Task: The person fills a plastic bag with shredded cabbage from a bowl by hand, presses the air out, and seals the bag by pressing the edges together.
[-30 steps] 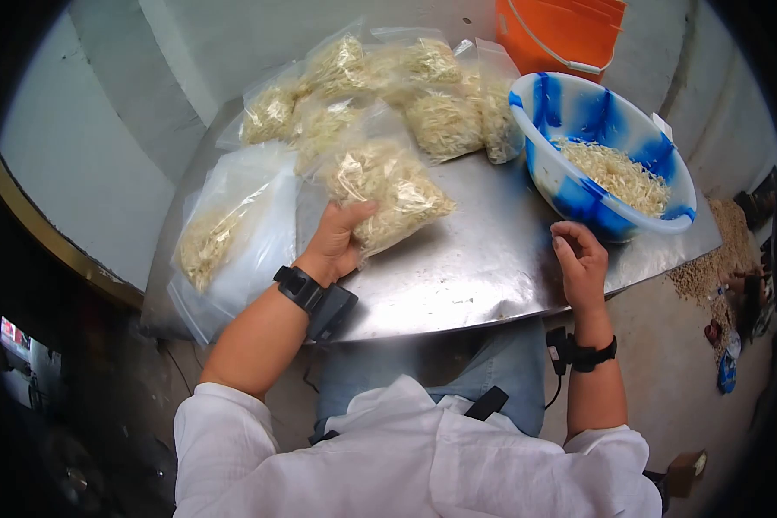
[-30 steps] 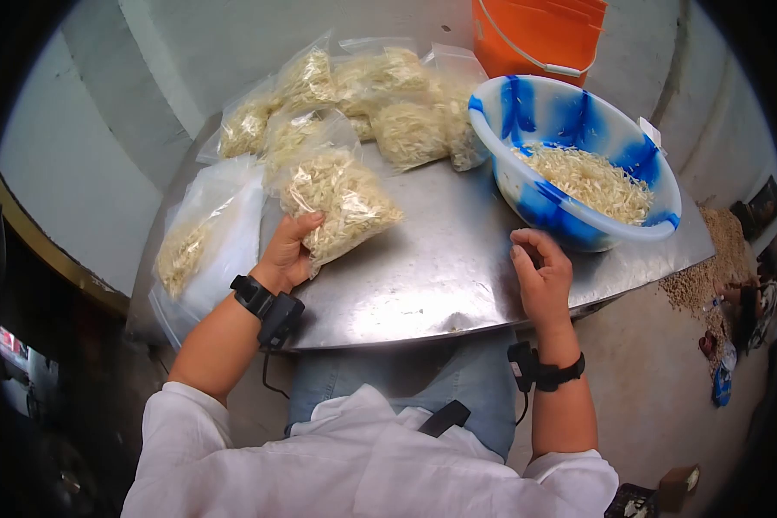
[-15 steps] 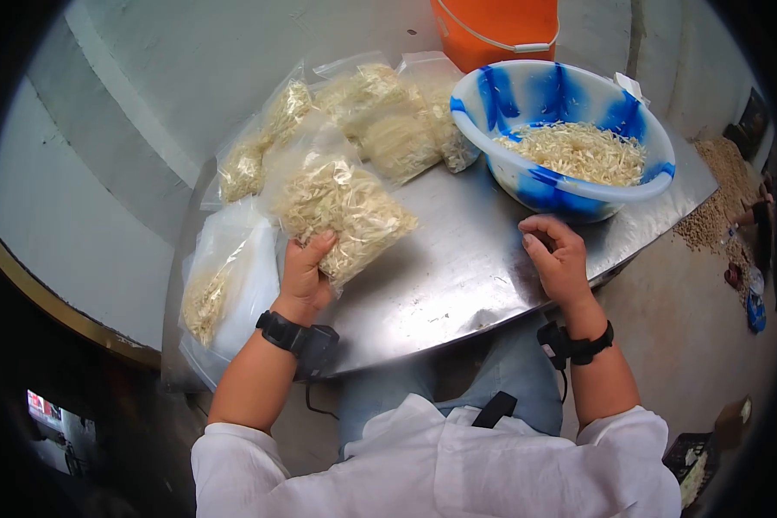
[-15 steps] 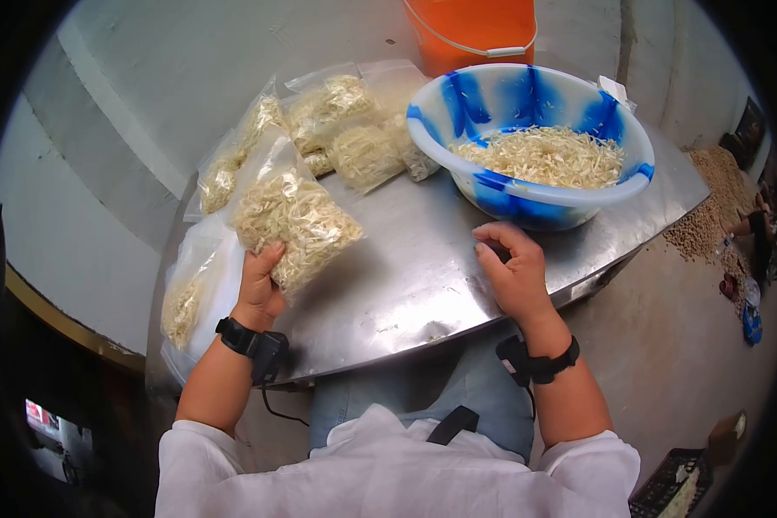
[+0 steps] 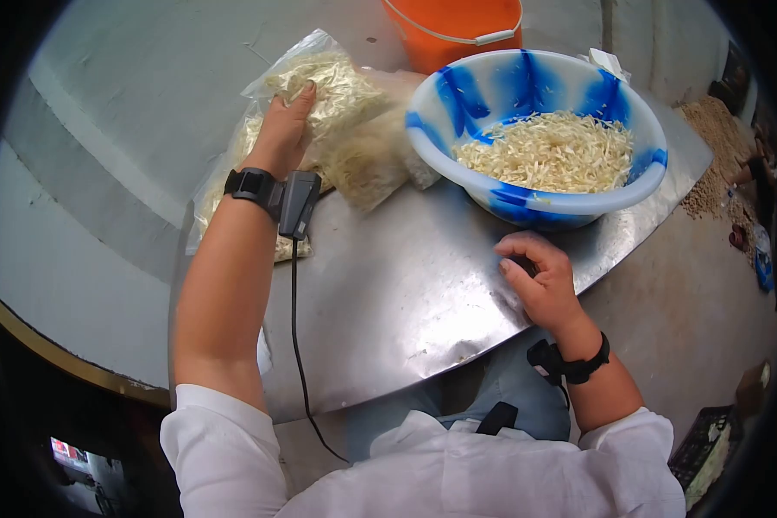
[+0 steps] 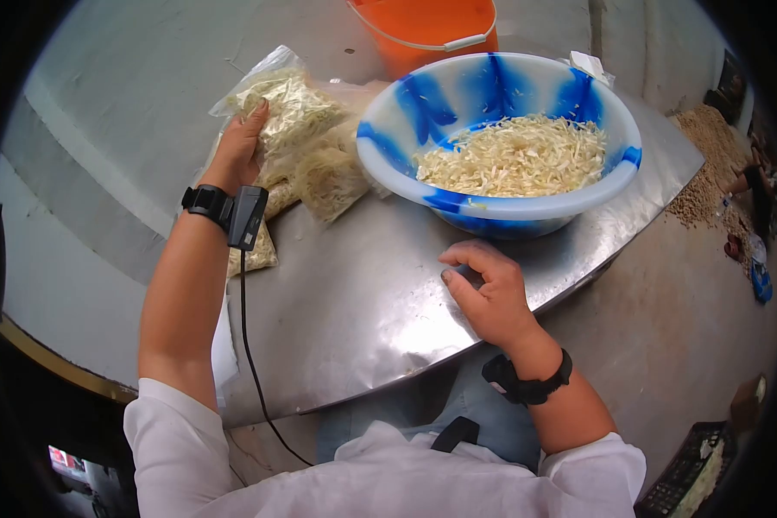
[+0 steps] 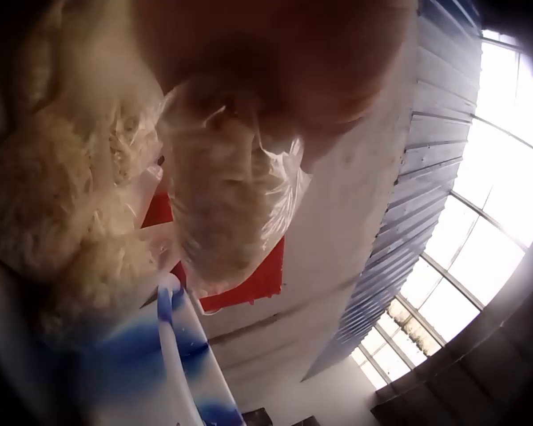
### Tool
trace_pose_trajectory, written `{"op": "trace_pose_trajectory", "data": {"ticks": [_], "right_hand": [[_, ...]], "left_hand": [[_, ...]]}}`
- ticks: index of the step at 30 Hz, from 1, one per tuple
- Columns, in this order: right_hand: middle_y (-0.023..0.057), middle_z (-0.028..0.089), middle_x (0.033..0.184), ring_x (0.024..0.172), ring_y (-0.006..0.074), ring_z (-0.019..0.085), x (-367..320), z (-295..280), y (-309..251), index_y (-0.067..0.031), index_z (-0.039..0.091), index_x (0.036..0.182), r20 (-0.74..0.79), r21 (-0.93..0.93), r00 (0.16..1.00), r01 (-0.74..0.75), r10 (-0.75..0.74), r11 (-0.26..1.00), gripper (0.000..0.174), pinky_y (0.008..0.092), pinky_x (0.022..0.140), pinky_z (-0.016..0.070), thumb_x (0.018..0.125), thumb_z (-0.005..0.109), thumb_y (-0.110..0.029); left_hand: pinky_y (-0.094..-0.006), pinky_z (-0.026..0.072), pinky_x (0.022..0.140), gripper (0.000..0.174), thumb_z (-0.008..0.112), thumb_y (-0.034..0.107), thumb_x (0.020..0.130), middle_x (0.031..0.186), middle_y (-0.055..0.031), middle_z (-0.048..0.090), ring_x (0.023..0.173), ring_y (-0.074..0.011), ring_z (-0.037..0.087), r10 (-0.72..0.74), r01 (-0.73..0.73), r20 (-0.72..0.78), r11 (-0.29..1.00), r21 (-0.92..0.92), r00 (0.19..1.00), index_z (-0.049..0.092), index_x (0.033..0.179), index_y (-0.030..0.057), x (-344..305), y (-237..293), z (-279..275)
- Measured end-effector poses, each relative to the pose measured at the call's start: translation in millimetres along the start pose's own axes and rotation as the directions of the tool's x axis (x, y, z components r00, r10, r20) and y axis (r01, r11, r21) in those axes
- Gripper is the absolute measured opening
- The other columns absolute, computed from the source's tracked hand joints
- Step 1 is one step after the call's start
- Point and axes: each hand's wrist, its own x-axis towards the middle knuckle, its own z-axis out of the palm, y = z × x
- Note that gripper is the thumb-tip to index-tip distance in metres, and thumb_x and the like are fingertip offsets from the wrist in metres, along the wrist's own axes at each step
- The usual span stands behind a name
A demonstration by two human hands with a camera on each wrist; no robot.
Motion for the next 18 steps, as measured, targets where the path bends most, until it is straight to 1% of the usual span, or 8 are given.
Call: {"op": "trace_pose_trajectory", "data": {"ticks": [2, 3, 5, 7, 10, 12, 15, 18], "right_hand": [[0.0097, 0.060, 0.086, 0.078, 0.0174, 0.057, -1.3, -0.8, 2.1, 0.0003, 0.061, 0.090, 0.004, -0.004, 1.000, 0.002, -0.002, 1.000, 0.016, 0.0260, 0.067, 0.0447, 0.075, 0.059, -0.004], [0.0098, 0.060, 0.087, 0.078, 0.0172, 0.057, -1.9, -0.7, 2.8, 0.0003, 0.061, 0.090, -0.005, 0.017, 1.000, 0.000, 0.000, 1.000, 0.016, 0.0260, 0.067, 0.0449, 0.075, 0.059, -0.004], [0.0098, 0.060, 0.087, 0.078, 0.0171, 0.057, -1.2, -1.1, 3.3, 0.0003, 0.061, 0.090, -0.024, 0.038, 1.000, -0.002, 0.003, 0.999, 0.016, 0.0261, 0.066, 0.0452, 0.075, 0.059, -0.004], [0.0103, 0.060, 0.088, 0.077, 0.0175, 0.057, -1.0, -1.9, -0.2, 0.0006, 0.061, 0.090, -0.001, 0.052, 1.000, -0.013, 0.013, 0.999, 0.016, 0.0263, 0.066, 0.0457, 0.075, 0.060, -0.004], [0.0110, 0.060, 0.088, 0.077, 0.0187, 0.058, -1.0, -2.3, -0.2, 0.0007, 0.061, 0.090, 0.001, 0.073, 1.000, -0.020, 0.020, 0.997, 0.015, 0.0266, 0.065, 0.0459, 0.075, 0.060, -0.004], [0.0115, 0.060, 0.088, 0.077, 0.0194, 0.058, -1.0, -2.9, -0.1, 0.0007, 0.061, 0.089, -0.004, 0.069, 1.000, -0.003, 0.004, 0.998, 0.015, 0.0268, 0.065, 0.0460, 0.075, 0.060, -0.004], [0.0126, 0.060, 0.088, 0.078, 0.0208, 0.058, -1.5, -4.2, -2.3, 0.0007, 0.061, 0.089, -0.017, 0.058, 1.000, 0.019, -0.018, 0.998, 0.015, 0.0275, 0.066, 0.0461, 0.075, 0.060, -0.004], [0.0135, 0.060, 0.087, 0.078, 0.0222, 0.058, -0.8, -6.0, -1.6, 0.0006, 0.061, 0.088, -0.011, 0.044, 0.999, 0.041, -0.041, 0.998, 0.014, 0.0284, 0.067, 0.0462, 0.074, 0.060, -0.003]], "left_hand": [[-0.0358, 0.0407, 0.092, 0.075, 0.063, 0.030, 0.079, 0.118, -0.0194, 0.047, 0.111, -0.0277, 0.048, 0.001, 0.140, -0.225, 0.781, 0.609, 0.974, 0.023, 0.135, 0.0004, 27.5, -32.0, -2.8], [-0.0358, 0.0407, 0.092, 0.075, 0.063, 0.030, 0.079, 0.118, -0.0194, 0.047, 0.111, -0.0277, 0.048, -0.002, 0.141, -0.224, 0.784, 0.604, 0.975, 0.023, 0.135, 0.0004, 28.6, -39.3, -1.9], [-0.0371, 0.0392, 0.093, 0.088, 0.066, 0.036, 0.075, 0.118, -0.0232, 0.044, 0.113, -0.0325, 0.046, 0.290, 0.001, -0.088, 0.289, 0.957, 0.953, 0.016, 0.139, 0.0039, 24.7, -52.1, -0.8], [-0.0368, 0.0406, 0.092, 0.083, 0.068, 0.035, 0.073, 0.121, -0.0202, 0.043, 0.110, -0.0330, 0.047, 0.272, 0.062, -0.134, 0.259, 0.964, 0.953, 0.022, 0.139, 0.0133, 7.3, -41.7, 9.2], [-0.0364, 0.0431, 0.088, 0.079, 0.070, 0.038, 0.071, 0.121, -0.0177, 0.044, 0.109, -0.0330, 0.047, 0.363, -0.183, 0.163, 0.023, 0.983, 0.918, 0.030, 0.136, 0.0212, -6.7, -40.9, 5.1], [-0.0365, 0.0439, 0.087, 0.077, 0.071, 0.034, 0.069, 0.122, -0.0145, 0.041, 0.109, -0.0320, 0.047, 0.247, -0.332, 0.343, -0.084, 0.939, 0.906, 0.032, 0.134, 0.0298, -28.7, -40.7, 12.2], [-0.0399, 0.0457, 0.084, 0.075, 0.072, 0.030, 0.068, 0.123, -0.0108, 0.039, 0.105, -0.0312, 0.049, 0.253, -0.233, 0.274, -0.178, 0.956, 0.928, 0.033, 0.133, 0.0332, -40.3, -50.9, 21.4], [-0.0403, 0.0464, 0.083, 0.077, 0.072, 0.023, 0.069, 0.120, -0.0123, 0.039, 0.100, -0.0319, 0.052, 0.200, -0.161, 0.172, -0.069, 0.984, 0.965, 0.032, 0.133, 0.0366, -28.0, -48.8, 24.6]]}}
